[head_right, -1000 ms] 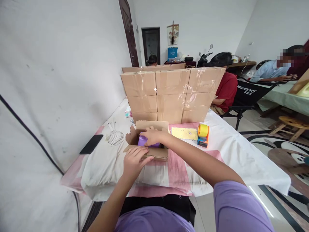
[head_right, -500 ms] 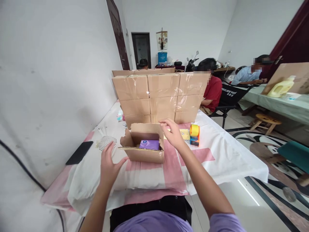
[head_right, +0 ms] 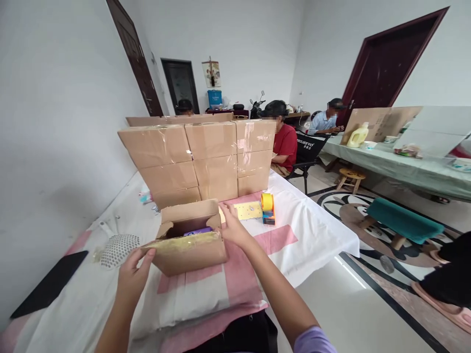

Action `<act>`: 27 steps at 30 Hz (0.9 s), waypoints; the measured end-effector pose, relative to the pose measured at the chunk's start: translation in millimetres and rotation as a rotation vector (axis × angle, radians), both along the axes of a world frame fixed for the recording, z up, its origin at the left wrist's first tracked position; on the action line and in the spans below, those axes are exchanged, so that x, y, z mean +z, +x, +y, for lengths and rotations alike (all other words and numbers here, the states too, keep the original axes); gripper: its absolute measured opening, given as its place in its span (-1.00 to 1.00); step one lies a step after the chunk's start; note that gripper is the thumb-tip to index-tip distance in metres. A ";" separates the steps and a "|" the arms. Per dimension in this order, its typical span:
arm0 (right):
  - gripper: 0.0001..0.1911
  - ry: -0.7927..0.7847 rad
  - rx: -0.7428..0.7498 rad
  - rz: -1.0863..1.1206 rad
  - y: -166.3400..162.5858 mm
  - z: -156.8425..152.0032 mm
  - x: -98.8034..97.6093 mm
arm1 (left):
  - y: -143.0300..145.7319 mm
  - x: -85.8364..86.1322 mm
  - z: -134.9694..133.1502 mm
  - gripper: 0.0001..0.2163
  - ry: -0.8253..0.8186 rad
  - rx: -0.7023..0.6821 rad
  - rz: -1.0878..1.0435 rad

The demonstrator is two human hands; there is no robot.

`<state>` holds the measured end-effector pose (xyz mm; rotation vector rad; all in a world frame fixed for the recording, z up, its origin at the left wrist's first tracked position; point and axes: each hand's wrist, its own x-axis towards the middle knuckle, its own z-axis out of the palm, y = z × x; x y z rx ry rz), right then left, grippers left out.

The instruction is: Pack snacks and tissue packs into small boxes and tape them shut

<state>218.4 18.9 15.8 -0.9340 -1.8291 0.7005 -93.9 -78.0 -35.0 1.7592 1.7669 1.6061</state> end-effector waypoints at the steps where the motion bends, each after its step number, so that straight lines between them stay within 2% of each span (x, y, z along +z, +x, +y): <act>1: -0.13 -0.056 -0.007 0.028 -1.1 3.8 -1.9 | 2.7 1.3 0.4 -0.66 -0.011 0.020 -0.023; 2: -0.04 -0.119 0.021 0.061 -2.9 7.3 -4.0 | 5.6 2.6 0.7 -0.64 -0.019 0.038 -0.048; 4: -0.03 -0.229 0.127 0.155 -7.7 13.1 -8.6 | 11.6 4.8 0.9 -0.60 -0.039 0.078 -0.118; 6: -0.14 -0.294 0.192 0.311 -12.7 16.9 -14.2 | 17.5 6.1 0.1 -0.52 -0.082 0.111 -0.187; 8: -0.31 -0.314 0.179 0.469 -15.8 18.1 -20.6 | 22.5 6.5 -1.2 -0.45 -0.098 0.130 -0.207; 10: -0.44 -0.308 0.155 0.547 -16.1 17.0 -27.2 | 25.9 6.9 -2.4 -0.45 -0.057 0.131 -0.140; 15: -0.69 -0.130 0.137 0.461 -9.3 11.5 -37.0 | 29.7 16.5 -1.0 -0.62 0.056 0.112 0.290; 19: -0.67 0.012 0.154 0.316 -4.7 10.7 -39.4 | 36.6 31.8 3.6 -0.61 0.064 -0.005 0.604; 22: -0.65 0.052 0.141 0.275 -3.7 10.4 -42.6 | 44.5 41.7 5.4 -0.64 -0.030 -0.070 0.701; 27: -0.61 0.076 0.129 0.209 -4.5 6.9 -47.6 | 57.2 55.8 9.3 -0.62 -0.130 -0.050 0.785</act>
